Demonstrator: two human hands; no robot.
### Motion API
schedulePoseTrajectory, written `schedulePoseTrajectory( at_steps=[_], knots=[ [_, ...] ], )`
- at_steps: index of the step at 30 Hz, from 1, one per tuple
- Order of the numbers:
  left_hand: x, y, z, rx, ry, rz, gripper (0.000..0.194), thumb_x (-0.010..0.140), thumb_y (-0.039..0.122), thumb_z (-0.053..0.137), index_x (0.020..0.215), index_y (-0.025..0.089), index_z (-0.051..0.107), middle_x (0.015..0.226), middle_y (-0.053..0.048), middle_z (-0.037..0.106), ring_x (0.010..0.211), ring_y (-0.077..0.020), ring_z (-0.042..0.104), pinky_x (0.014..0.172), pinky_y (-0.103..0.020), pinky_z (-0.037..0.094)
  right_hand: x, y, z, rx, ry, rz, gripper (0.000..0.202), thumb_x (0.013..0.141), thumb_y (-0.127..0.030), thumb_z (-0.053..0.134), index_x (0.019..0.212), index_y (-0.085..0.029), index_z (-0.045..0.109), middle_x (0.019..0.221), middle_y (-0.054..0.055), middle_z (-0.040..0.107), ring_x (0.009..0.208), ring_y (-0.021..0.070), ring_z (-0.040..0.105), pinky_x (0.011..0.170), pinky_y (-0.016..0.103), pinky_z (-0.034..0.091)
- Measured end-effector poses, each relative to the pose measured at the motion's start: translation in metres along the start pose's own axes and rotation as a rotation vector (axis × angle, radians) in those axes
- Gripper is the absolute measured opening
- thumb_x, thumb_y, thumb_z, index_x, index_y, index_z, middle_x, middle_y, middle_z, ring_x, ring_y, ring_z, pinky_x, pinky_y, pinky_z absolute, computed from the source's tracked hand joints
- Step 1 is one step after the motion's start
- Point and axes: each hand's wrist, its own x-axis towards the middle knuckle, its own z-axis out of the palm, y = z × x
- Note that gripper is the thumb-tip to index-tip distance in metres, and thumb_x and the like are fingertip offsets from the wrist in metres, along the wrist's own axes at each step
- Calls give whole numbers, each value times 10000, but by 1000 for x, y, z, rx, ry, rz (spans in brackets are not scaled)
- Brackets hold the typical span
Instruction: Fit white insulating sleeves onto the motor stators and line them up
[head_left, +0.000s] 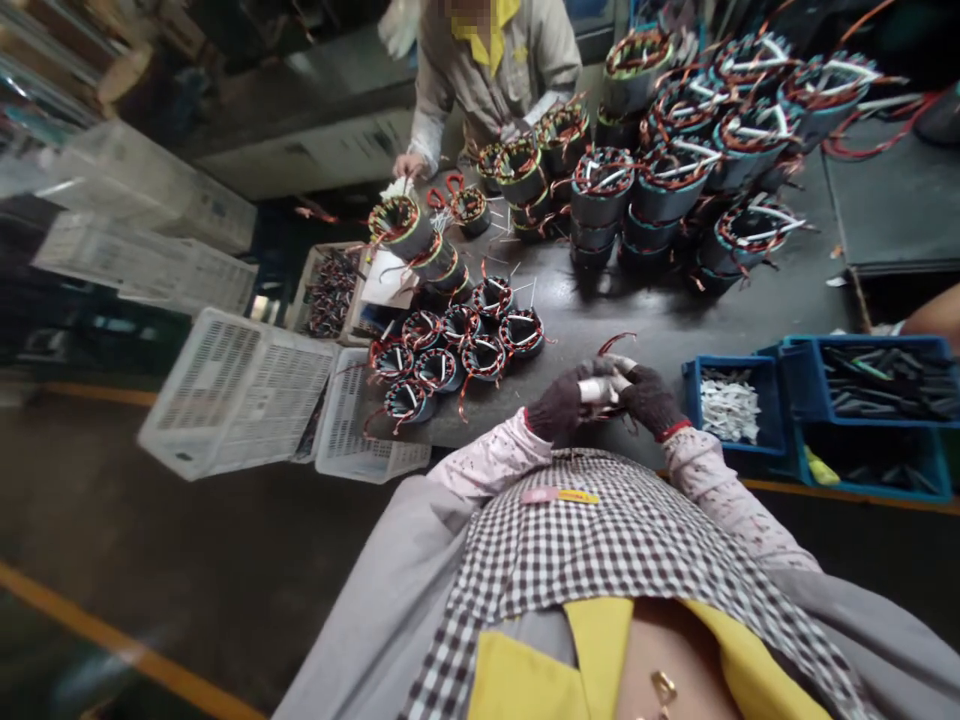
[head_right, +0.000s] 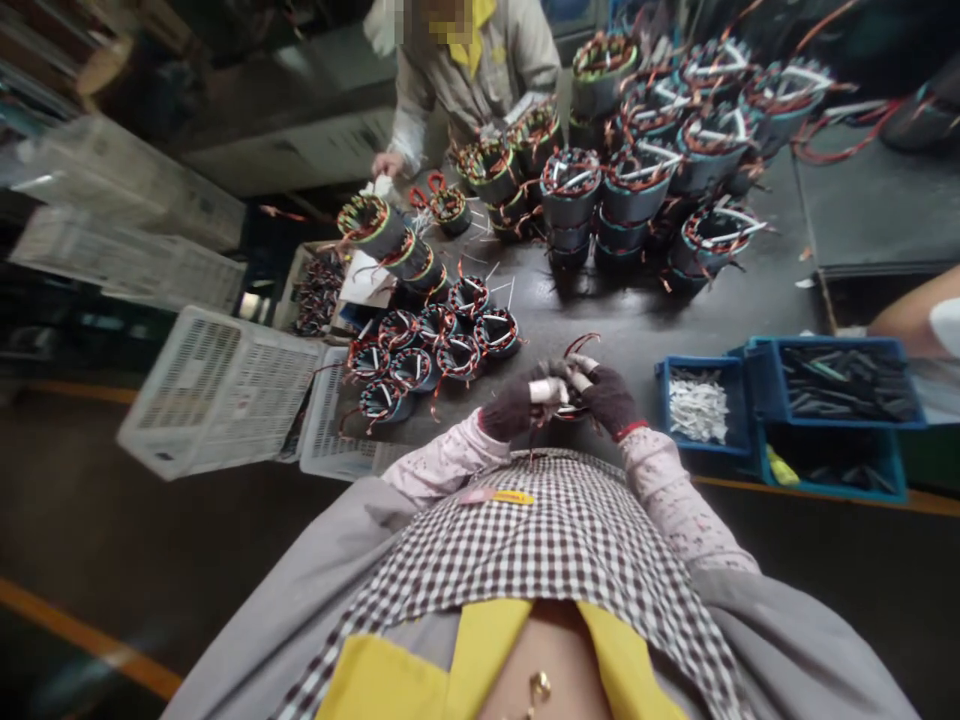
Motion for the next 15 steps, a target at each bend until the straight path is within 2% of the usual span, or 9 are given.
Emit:
schedulePoseTrajectory(
  at_steps=[2, 4, 7, 9, 11, 13, 15],
  knots=[
    [-1, 5, -7, -151, 65, -22, 329, 882, 448, 752, 1030, 165, 674, 796, -19, 660, 602, -98, 534, 596, -229, 454, -10, -6, -2, 73, -22, -15, 460, 812, -519, 779, 1155, -216, 813, 1065, 74, 842, 1012, 291, 772, 981, 468, 632],
    [0, 4, -11, -181, 67, -70, 362, 841, 488, 793, 918, 158, 665, 698, 4, 600, 556, -82, 464, 543, -213, 387, -23, -12, -2, 136, -20, -53, 477, 818, -565, 798, 1154, -227, 817, 1110, 74, 840, 1059, 293, 772, 1004, 474, 632],
    [6, -9, -5, -277, -2, -34, 415, 793, 506, 841, 913, 140, 687, 743, -16, 634, 616, -92, 533, 593, -217, 437, -36, -22, 3, 219, -10, -103, 547, 755, -613, 879, 1149, -243, 801, 1159, 83, 831, 1075, 287, 769, 996, 473, 639],
    [10, -17, 4, -329, -36, 9, 481, 795, 545, 849, 1003, 132, 716, 841, -50, 686, 698, -115, 603, 660, -234, 494, -37, -25, 5, 239, 27, -112, 532, 712, -636, 914, 1036, -234, 784, 1055, 79, 830, 987, 272, 772, 940, 466, 651],
    [10, -22, 10, -328, -57, -14, 554, 873, 635, 756, 1097, 130, 716, 941, -95, 724, 784, -156, 664, 724, -273, 547, -35, -24, 0, 231, 131, -115, 495, 718, -647, 909, 918, -224, 746, 911, 53, 800, 867, 243, 758, 865, 442, 656],
    [8, -21, 12, -235, -23, -34, 582, 970, 654, 619, 1236, 140, 677, 1104, -145, 746, 921, -208, 718, 833, -341, 597, -31, -14, -11, 248, 295, -105, 482, 743, -646, 883, 887, -222, 706, 826, 21, 752, 758, 206, 727, 765, 398, 649],
    [5, -18, 12, 54, 34, 5, 563, 994, 568, 614, 1384, 162, 614, 1298, -176, 724, 1124, -265, 723, 1006, -434, 588, -27, 2, -25, 303, 465, -75, 486, 742, -637, 860, 917, -227, 666, 814, -2, 717, 688, 173, 694, 678, 351, 627]
  ],
)
